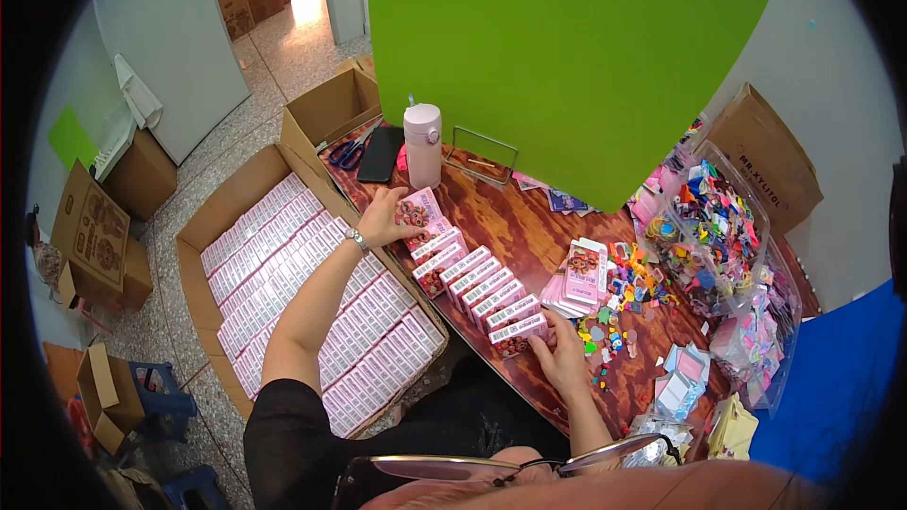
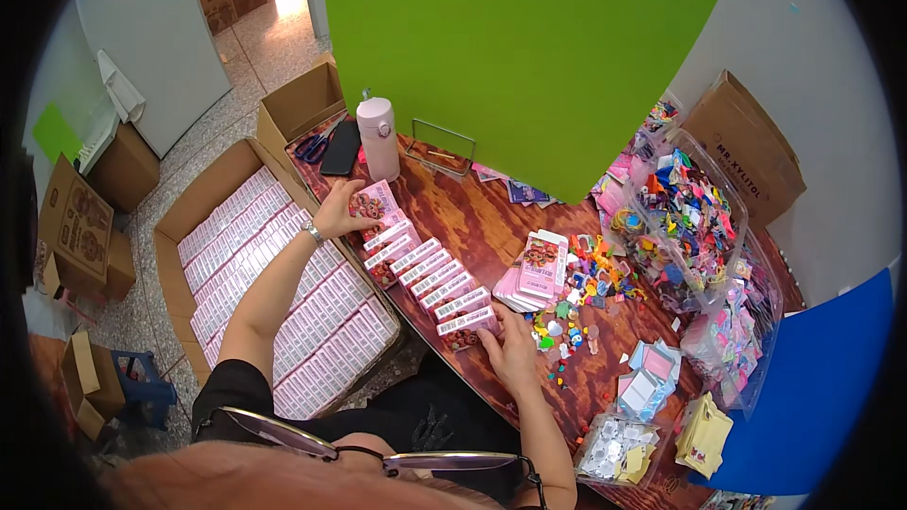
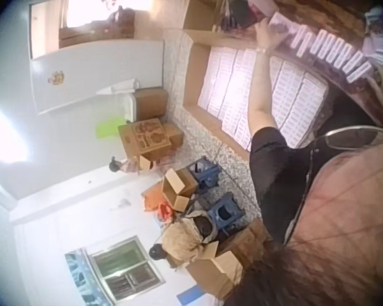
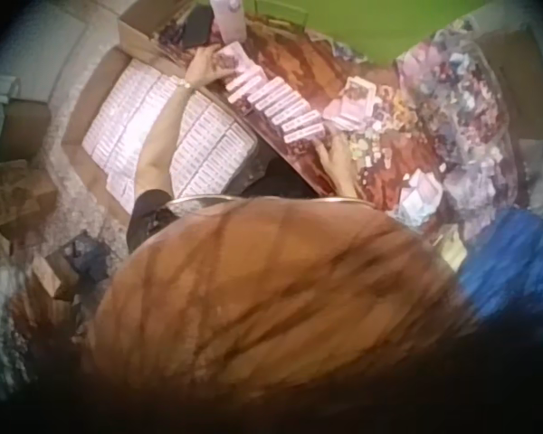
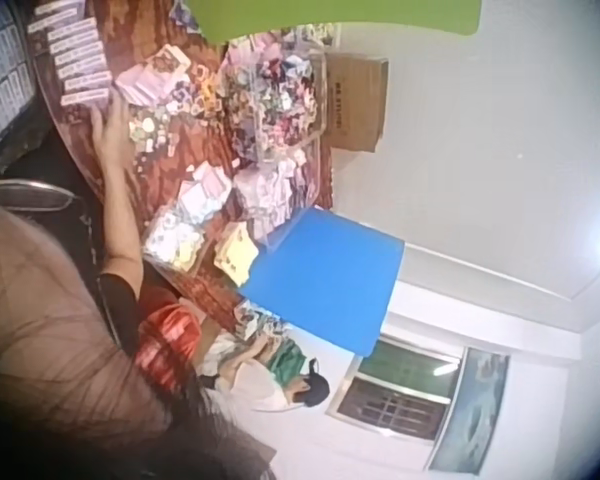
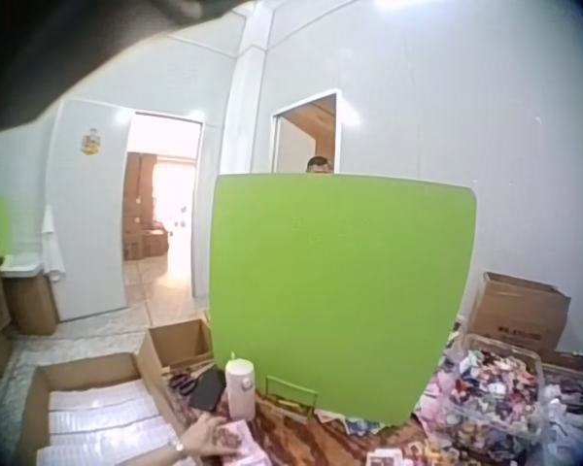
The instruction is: The person packs small items, stickers, and cards into small cardboard boxes, closes each box, and stacks the packed boxes into a larger carton.
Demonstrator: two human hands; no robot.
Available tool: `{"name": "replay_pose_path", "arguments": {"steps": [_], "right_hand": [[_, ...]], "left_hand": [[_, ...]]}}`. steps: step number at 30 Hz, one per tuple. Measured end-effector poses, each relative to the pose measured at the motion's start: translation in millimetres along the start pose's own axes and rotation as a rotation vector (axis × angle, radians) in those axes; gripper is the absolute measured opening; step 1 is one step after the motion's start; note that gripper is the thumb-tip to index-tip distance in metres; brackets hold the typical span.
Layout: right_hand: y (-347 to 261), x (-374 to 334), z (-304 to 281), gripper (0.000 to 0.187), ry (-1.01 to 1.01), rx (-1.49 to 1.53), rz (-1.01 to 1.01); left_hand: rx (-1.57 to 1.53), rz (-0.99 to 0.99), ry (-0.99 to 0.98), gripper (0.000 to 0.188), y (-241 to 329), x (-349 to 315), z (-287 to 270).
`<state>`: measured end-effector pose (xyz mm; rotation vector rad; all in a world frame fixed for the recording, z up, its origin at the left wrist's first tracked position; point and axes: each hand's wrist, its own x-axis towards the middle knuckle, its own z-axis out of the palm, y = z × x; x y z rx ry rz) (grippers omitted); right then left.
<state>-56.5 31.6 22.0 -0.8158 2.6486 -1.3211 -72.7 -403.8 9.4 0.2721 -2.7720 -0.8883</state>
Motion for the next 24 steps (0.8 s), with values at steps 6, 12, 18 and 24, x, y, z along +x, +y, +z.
{"name": "replay_pose_path", "arguments": {"steps": [6, 12, 18, 24], "right_hand": [[3, -1, 3, 0.046, -0.003, 0.004, 0.026], [2, -4, 7, 0.046, 0.045, -0.016, -0.059], [9, -7, 13, 0.048, 0.095, -0.082, -0.148], [-1, -13, 15, 0.052, 0.127, -0.030, -0.127]], "left_hand": [[-0.733, -0.162, -0.051, 0.078, 0, -10, 9], [-0.928, -0.158, -0.039, 0.062, 26, -29, 2], [-1.214, -0.322, -0.088, 0.054, 27, -40, 19], [-0.979, -0.275, 0.031, 0.057, 24, -54, 27]]}}
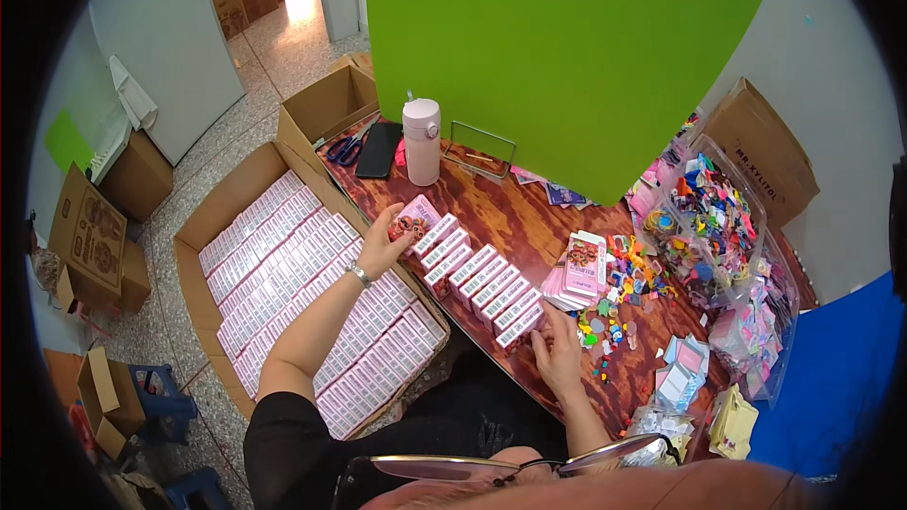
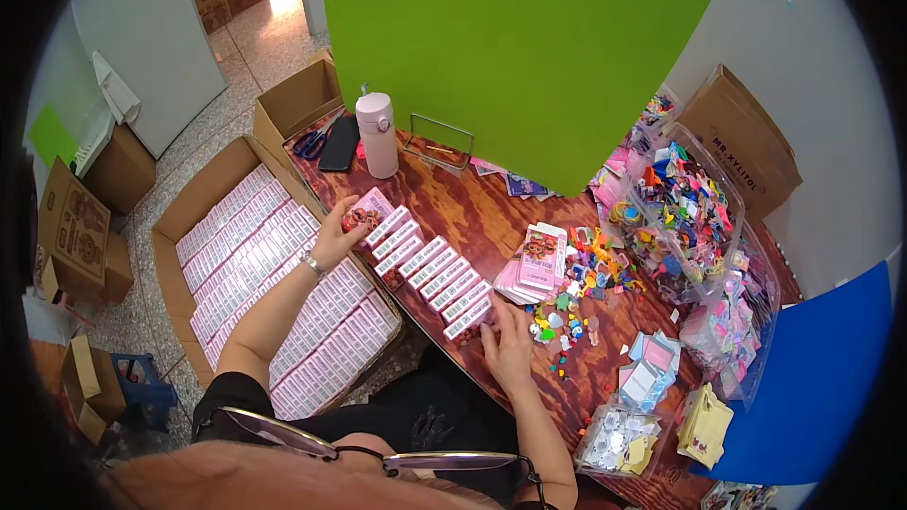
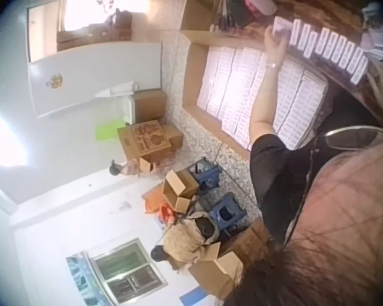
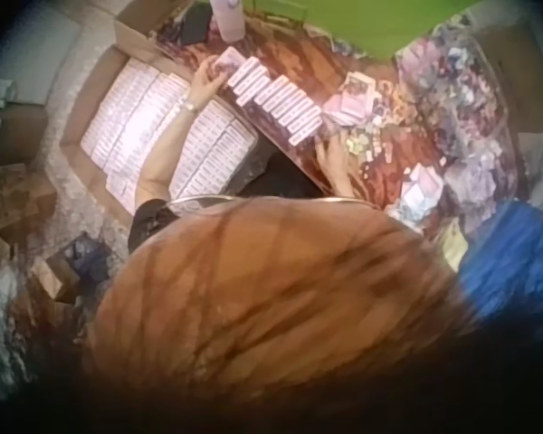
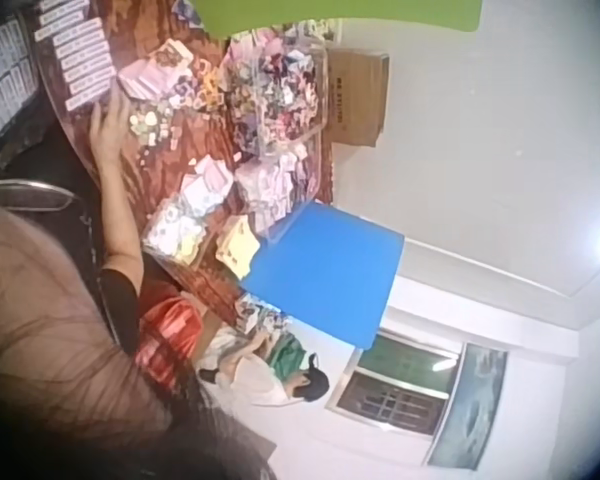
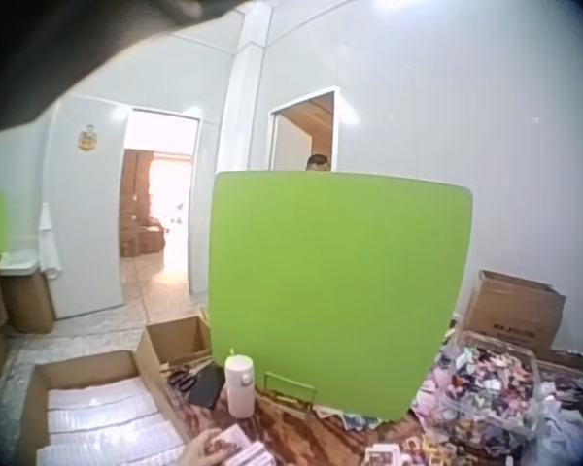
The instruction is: The person packs small items, stickers, and cards into small cardboard boxes, closes each box, and stacks the packed boxes into a larger carton.
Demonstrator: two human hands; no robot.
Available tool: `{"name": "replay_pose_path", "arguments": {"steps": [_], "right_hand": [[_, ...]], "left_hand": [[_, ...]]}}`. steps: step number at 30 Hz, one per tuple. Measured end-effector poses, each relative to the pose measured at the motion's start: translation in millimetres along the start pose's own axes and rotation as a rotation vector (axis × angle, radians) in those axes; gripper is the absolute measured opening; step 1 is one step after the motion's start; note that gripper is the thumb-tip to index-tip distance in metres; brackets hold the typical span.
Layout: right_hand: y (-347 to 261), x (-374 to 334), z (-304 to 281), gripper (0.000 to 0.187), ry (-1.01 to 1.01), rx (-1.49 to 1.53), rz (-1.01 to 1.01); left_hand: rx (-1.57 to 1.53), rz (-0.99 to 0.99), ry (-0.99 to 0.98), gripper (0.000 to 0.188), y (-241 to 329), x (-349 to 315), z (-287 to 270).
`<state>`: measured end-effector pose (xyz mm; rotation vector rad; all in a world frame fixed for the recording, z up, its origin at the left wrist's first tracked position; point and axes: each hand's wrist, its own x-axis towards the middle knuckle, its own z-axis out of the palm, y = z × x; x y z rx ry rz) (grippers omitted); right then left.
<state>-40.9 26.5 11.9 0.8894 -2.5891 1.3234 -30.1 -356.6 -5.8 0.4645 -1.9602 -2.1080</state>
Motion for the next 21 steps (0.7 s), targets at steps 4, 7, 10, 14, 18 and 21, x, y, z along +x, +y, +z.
{"name": "replay_pose_path", "arguments": {"steps": [4, 7, 10, 14, 18, 21], "right_hand": [[-19, -3, 5, 0.055, 0.046, 0.077, 0.112], [-25, -6, 11, 0.054, 0.080, 0.119, 0.281], [9, -18, 28, 0.052, 0.089, 0.290, 0.449], [14, -14, 44, 0.049, 0.097, 0.523, 0.512], [12, -6, 56, 0.048, 0.134, 0.618, 0.385], [-18, -8, 29, 0.053, 0.137, 0.592, 0.381]], "left_hand": [[0.813, 0.516, 0.140, 0.048, -2, -6, 9], [0.675, 0.479, -0.017, 0.037, -5, 4, 9], [0.662, 0.207, -0.096, 0.051, 15, 12, 11], [0.841, 0.090, -0.330, 0.049, 41, 25, 19], [0.697, 0.000, -0.452, 0.054, 34, 23, 23], [0.457, 0.192, -0.287, 0.052, 49, -3, 25]]}}
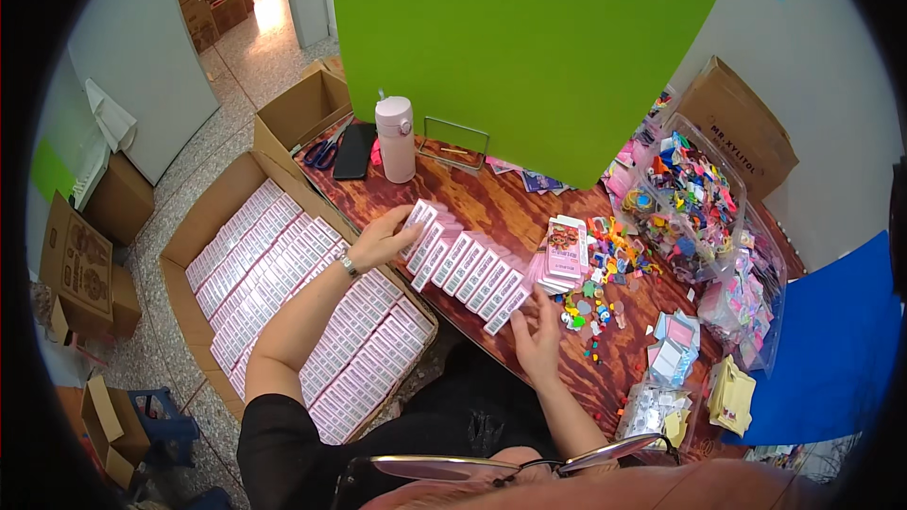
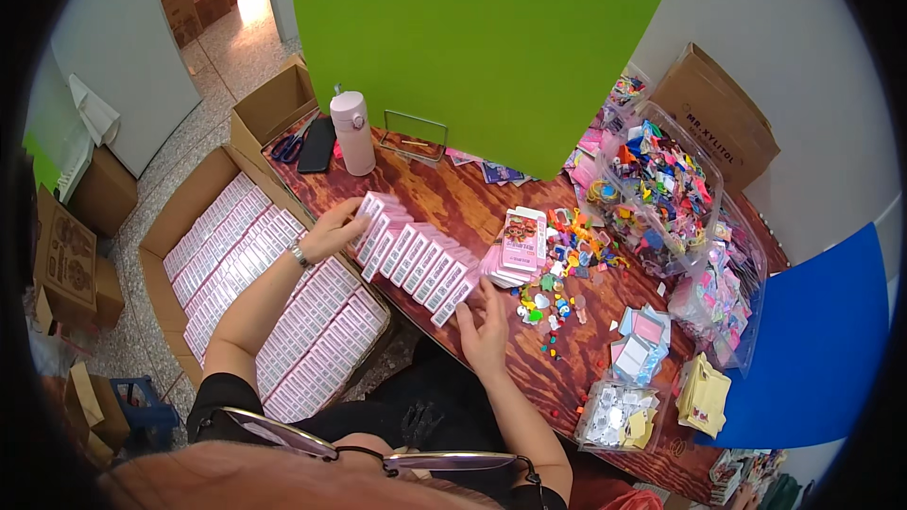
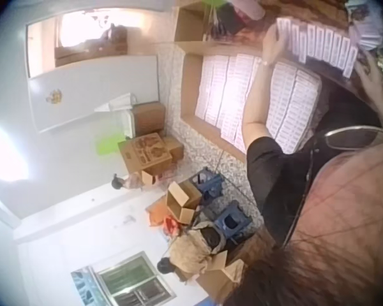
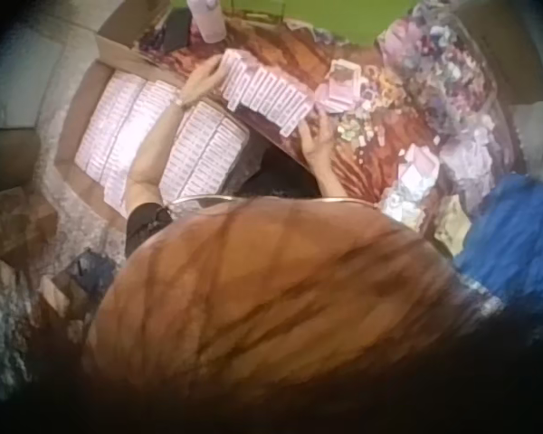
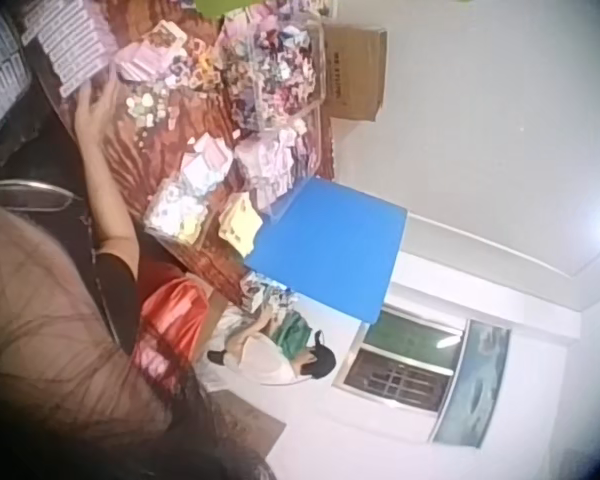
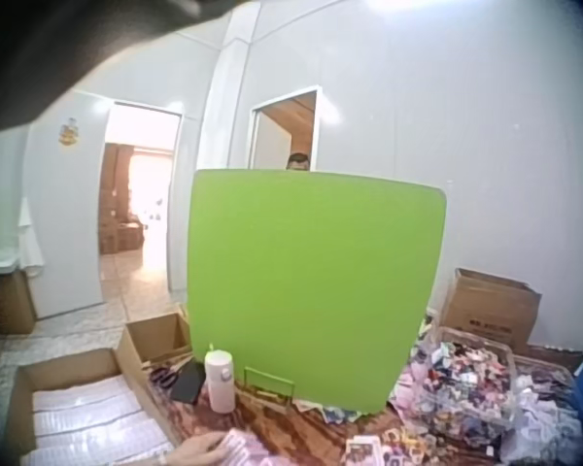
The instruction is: The person packs small items, stickers, and cards into small cardboard boxes, closes each box, and stacks the packed boxes into a larger carton.
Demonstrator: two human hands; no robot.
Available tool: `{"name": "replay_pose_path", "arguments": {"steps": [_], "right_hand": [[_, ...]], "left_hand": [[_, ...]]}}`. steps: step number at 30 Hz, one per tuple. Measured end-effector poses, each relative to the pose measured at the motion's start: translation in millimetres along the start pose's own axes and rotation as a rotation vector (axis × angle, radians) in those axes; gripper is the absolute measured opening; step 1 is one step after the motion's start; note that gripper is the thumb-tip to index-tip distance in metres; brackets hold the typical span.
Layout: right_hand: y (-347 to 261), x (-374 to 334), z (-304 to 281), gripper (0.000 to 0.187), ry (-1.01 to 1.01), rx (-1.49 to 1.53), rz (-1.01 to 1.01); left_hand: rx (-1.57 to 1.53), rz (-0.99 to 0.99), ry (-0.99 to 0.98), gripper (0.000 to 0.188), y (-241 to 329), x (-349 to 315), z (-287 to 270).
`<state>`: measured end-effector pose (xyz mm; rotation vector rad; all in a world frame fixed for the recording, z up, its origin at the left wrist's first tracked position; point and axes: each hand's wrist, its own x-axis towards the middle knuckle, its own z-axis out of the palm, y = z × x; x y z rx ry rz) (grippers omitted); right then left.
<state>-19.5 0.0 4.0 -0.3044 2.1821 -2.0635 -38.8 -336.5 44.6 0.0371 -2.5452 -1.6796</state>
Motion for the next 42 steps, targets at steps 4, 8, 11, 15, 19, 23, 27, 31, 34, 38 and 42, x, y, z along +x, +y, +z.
{"name": "replay_pose_path", "arguments": {"steps": [4, 8, 11, 15, 19, 23, 27, 31, 34, 38, 42], "right_hand": [[-18, -18, -18, 0.064, -0.039, -0.194, -0.273], [16, -30, -29, 0.063, 0.004, -0.500, -0.468], [17, -41, -28, 0.067, 0.029, -0.483, -0.499], [9, -43, -31, 0.069, 0.061, -0.544, -0.487], [12, -48, -23, 0.072, 0.083, -0.339, -0.278], [15, -46, -13, 0.068, 0.099, -0.658, -0.409], [1, -38, 1, 0.052, 0.011, -0.691, -0.302], [-35, -22, -8, 0.058, 0.047, -0.686, -0.446], [-60, 8, 19, 0.056, -0.065, -0.666, -0.622], [-98, 43, 69, 0.051, -0.254, -0.559, -0.629], [-102, 72, 151, 0.047, -0.490, -0.070, -0.489]], "left_hand": [[-0.273, 0.025, 0.007, 0.049, 3, -27, 10], [-0.250, 0.045, 0.117, 0.045, -41, -43, 39], [-0.065, -0.098, 0.098, 0.046, -36, -48, 36], [-0.071, -0.086, 0.119, 0.053, 2, -51, 47], [0.026, 0.092, 0.103, 0.064, -17, -58, 46], [0.050, 0.147, 0.079, 0.071, -19, -68, 45], [0.006, 0.099, 0.135, 0.074, -19, -82, 51], [0.025, 0.187, 0.259, 0.069, 27, -88, 42], [-0.184, 0.136, 0.393, 0.068, 35, -130, 14], [-0.342, 0.129, 0.580, 0.065, 29, -164, -5], [-0.176, 0.109, 0.842, 0.062, -4, -204, -43]]}}
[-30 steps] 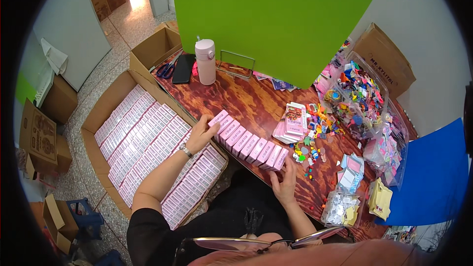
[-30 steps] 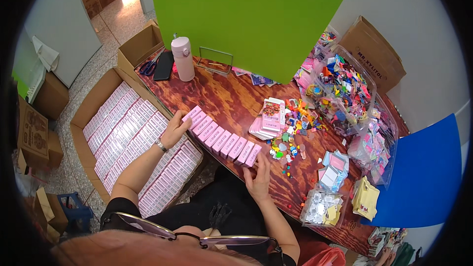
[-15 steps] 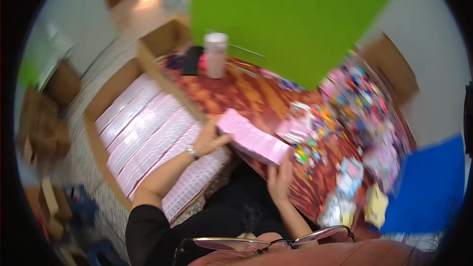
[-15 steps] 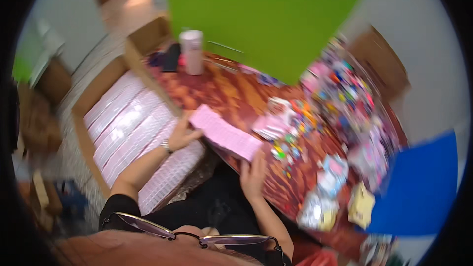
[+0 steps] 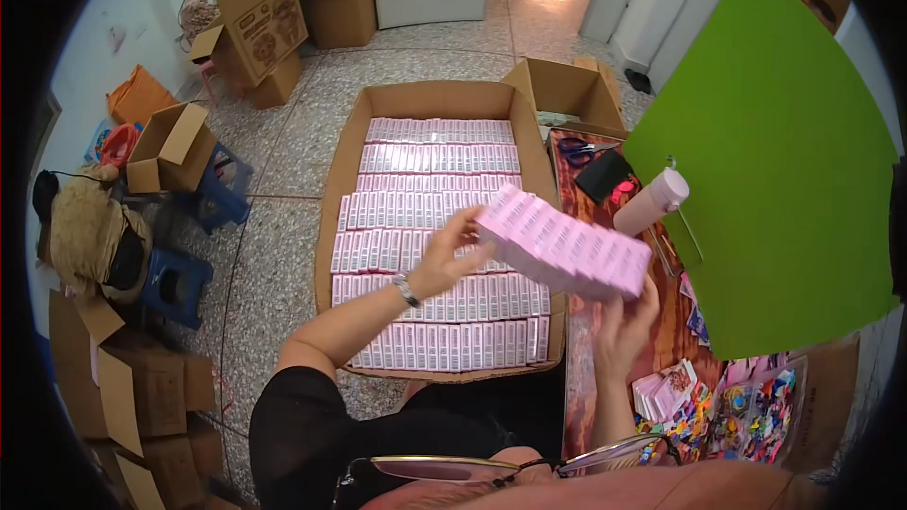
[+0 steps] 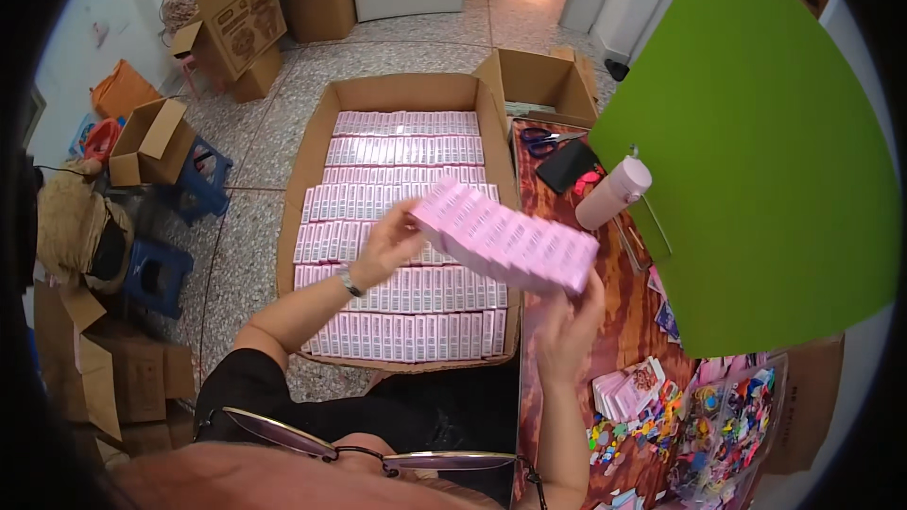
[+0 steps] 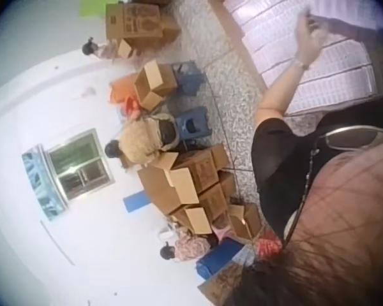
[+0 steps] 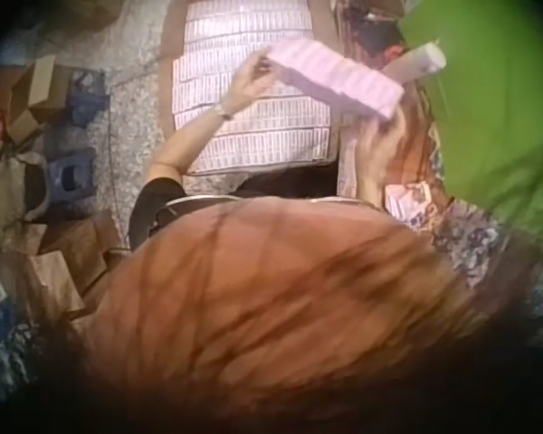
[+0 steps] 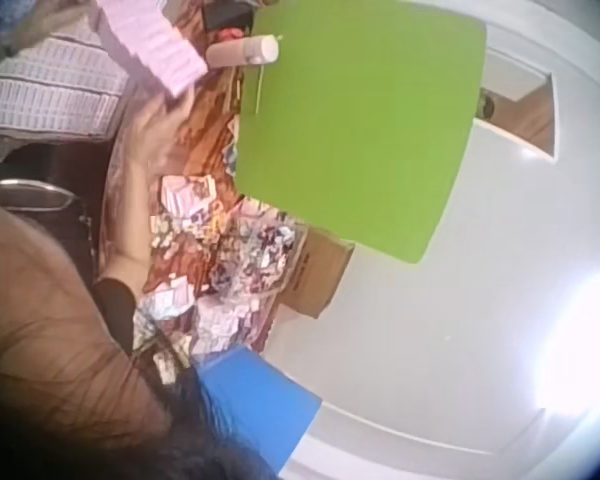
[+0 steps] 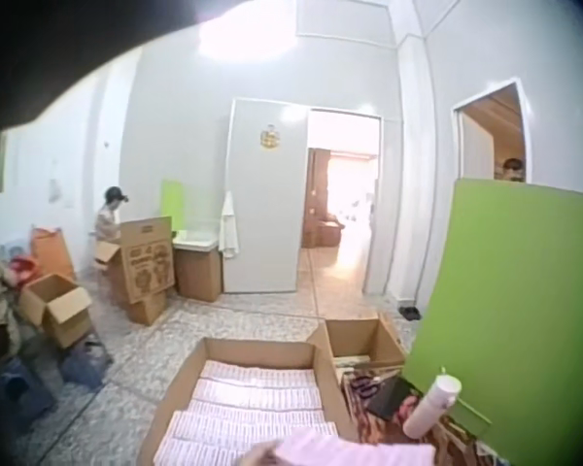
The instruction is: The person packs small items, stickers, and cards into small cardboard boxes, closes each box, and stacks the packed boxes into a larger carton.
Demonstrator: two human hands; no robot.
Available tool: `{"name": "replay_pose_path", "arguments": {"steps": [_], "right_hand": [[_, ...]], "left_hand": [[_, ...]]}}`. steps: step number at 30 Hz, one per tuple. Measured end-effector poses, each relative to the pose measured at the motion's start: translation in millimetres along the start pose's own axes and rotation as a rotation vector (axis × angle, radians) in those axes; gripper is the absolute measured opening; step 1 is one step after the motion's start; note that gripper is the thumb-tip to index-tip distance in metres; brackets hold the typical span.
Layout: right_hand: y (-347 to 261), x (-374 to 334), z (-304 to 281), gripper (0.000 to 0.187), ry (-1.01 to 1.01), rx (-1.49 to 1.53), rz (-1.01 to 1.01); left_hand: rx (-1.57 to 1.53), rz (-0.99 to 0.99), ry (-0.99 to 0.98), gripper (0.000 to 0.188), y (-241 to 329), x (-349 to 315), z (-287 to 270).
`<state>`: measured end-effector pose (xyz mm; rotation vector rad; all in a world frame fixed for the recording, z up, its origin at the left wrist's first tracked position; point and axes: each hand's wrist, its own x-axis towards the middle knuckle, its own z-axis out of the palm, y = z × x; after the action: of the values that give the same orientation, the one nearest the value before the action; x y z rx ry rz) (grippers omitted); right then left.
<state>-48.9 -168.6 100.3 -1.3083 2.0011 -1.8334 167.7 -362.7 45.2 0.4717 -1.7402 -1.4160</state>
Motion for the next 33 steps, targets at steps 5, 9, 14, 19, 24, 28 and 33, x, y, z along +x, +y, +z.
{"name": "replay_pose_path", "arguments": {"steps": [5, 9, 14, 19, 24, 28, 33], "right_hand": [[34, 100, 95, 0.038, -0.177, -0.003, -0.016], [85, 167, 164, 0.034, -0.284, -0.012, -0.075], [150, 195, 240, 0.044, -0.388, -0.322, -0.103], [178, 196, 267, 0.060, -0.560, -0.464, 0.040], [202, 197, 283, 0.068, -0.707, -0.479, 0.131], [213, 200, 272, 0.065, -0.773, -0.639, 0.170], [216, 199, 280, 0.060, -0.789, -0.774, -0.049]], "left_hand": [[0.083, -0.017, 0.239, 0.051, -10, 51, -66], [0.304, -0.217, 0.368, 0.049, -42, 97, -88], [0.574, -0.506, 0.401, 0.063, -97, 117, -111], [0.673, -0.694, 0.328, 0.076, -141, 129, -133], [0.828, -0.735, 0.292, 0.075, -174, 138, -136], [0.804, -0.940, 0.075, 0.072, -170, 157, -121], [1.001, -0.857, 0.020, 0.086, -163, 158, -106]]}}
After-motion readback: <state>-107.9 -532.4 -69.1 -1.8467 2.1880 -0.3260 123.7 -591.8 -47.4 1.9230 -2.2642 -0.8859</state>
